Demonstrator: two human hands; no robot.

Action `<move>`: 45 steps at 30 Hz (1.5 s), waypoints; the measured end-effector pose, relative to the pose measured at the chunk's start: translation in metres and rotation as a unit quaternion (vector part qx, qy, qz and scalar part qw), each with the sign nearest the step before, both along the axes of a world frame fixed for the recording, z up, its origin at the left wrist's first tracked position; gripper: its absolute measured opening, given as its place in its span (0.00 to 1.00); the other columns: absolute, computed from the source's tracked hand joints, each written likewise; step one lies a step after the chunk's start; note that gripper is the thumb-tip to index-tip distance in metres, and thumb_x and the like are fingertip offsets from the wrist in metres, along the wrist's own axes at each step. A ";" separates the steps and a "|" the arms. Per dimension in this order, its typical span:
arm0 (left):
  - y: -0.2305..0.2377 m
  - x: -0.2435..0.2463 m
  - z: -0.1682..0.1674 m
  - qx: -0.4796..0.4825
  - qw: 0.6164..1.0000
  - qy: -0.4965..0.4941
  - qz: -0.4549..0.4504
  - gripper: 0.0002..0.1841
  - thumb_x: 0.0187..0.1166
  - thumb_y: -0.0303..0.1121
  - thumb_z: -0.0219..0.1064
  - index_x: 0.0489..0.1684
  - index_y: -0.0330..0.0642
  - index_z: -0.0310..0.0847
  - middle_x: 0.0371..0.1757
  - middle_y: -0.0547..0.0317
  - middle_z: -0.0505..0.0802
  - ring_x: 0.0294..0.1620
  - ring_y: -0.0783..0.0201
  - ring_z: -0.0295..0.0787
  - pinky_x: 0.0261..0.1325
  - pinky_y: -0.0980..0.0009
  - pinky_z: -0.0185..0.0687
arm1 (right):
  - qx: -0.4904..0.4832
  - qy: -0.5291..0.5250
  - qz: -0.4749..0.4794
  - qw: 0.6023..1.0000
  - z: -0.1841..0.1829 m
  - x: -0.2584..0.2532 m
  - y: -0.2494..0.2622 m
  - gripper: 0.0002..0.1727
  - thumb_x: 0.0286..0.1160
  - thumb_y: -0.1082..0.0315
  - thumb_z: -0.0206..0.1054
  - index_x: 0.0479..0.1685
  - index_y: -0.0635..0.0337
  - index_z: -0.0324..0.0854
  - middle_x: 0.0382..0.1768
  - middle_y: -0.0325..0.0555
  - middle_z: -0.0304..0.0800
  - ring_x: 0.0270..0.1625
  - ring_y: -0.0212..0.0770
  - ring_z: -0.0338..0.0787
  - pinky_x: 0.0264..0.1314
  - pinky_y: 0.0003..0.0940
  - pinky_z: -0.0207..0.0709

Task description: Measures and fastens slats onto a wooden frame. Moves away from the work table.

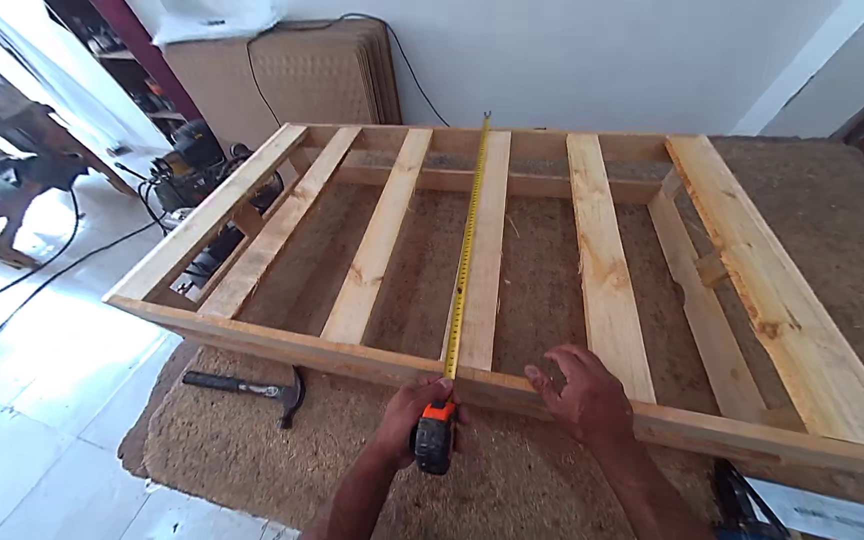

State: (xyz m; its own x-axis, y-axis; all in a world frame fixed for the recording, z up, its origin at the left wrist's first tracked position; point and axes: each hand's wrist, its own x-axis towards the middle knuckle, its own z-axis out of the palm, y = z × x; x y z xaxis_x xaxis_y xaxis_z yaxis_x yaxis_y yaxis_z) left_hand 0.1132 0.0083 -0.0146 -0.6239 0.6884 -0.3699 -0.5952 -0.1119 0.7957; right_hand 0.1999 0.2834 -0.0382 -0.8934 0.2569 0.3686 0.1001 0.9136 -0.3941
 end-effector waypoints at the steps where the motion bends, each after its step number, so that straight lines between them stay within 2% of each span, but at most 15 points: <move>1: -0.005 -0.005 0.004 -0.005 1.000 0.005 0.008 0.18 0.90 0.37 0.46 0.44 0.31 0.78 0.35 0.39 0.95 0.27 0.48 0.96 0.30 0.55 0.95 | 0.002 0.003 -0.003 1.000 0.000 0.000 -0.001 0.37 0.78 0.31 0.57 0.47 0.59 0.92 0.53 0.52 0.94 0.55 0.52 0.95 0.52 0.50 0.90; 7: -0.042 -0.032 0.019 -0.045 0.998 0.028 0.045 0.18 0.90 0.35 0.44 0.44 0.32 0.78 0.34 0.41 0.94 0.24 0.49 0.95 0.27 0.56 0.95 | 0.011 0.009 -0.011 1.000 -0.001 0.000 -0.001 0.37 0.78 0.30 0.56 0.47 0.57 0.92 0.53 0.49 0.95 0.54 0.50 0.95 0.51 0.47 0.90; 17: -0.117 -0.063 0.002 -0.083 0.995 0.040 0.045 0.19 0.90 0.37 0.45 0.39 0.35 0.80 0.34 0.43 0.95 0.23 0.51 0.95 0.26 0.58 0.94 | 0.019 0.013 -0.023 0.999 -0.004 0.000 -0.004 0.36 0.77 0.31 0.58 0.46 0.57 0.92 0.52 0.49 0.95 0.55 0.49 0.94 0.53 0.47 0.90; 21: -0.136 -0.077 0.002 -0.098 0.994 0.031 0.029 0.18 0.90 0.39 0.45 0.44 0.36 0.78 0.35 0.45 0.94 0.26 0.52 0.95 0.29 0.58 0.95 | 0.014 -0.011 -0.028 0.999 0.000 -0.002 -0.005 0.39 0.78 0.30 0.55 0.49 0.60 0.92 0.55 0.54 0.94 0.57 0.55 0.94 0.55 0.56 0.88; 25: -0.159 -0.081 -0.009 -0.093 0.995 0.017 0.019 0.18 0.91 0.41 0.46 0.51 0.36 0.78 0.37 0.44 0.94 0.30 0.51 0.95 0.33 0.57 0.95 | 0.007 -0.042 -0.017 0.999 0.004 0.002 -0.005 0.39 0.79 0.32 0.58 0.52 0.64 0.90 0.58 0.59 0.92 0.60 0.62 0.92 0.59 0.64 0.84; 33: -0.170 -0.094 -0.021 -0.024 1.000 0.002 -0.011 0.19 0.89 0.40 0.47 0.42 0.35 0.80 0.36 0.42 0.94 0.27 0.52 0.95 0.30 0.59 0.95 | 0.037 -0.018 -0.043 0.998 0.000 -0.001 -0.004 0.41 0.78 0.30 0.54 0.49 0.66 0.90 0.54 0.63 0.92 0.57 0.63 0.92 0.54 0.65 0.83; 38: -0.173 -0.097 -0.022 0.006 1.000 -0.013 -0.021 0.20 0.89 0.39 0.45 0.39 0.36 0.81 0.35 0.41 0.95 0.26 0.51 0.96 0.30 0.58 0.96 | 0.044 -0.012 -0.053 0.998 0.000 -0.002 -0.007 0.39 0.79 0.34 0.55 0.47 0.66 0.89 0.51 0.64 0.92 0.51 0.64 0.93 0.50 0.62 0.84; 45: -0.179 -0.102 -0.028 0.047 0.998 -0.026 -0.040 0.20 0.91 0.38 0.46 0.40 0.35 0.82 0.36 0.40 0.95 0.27 0.50 0.97 0.31 0.57 0.96 | 0.049 -0.013 -0.068 0.996 -0.001 -0.002 -0.008 0.36 0.80 0.38 0.57 0.46 0.67 0.90 0.51 0.64 0.93 0.52 0.62 0.93 0.52 0.61 0.85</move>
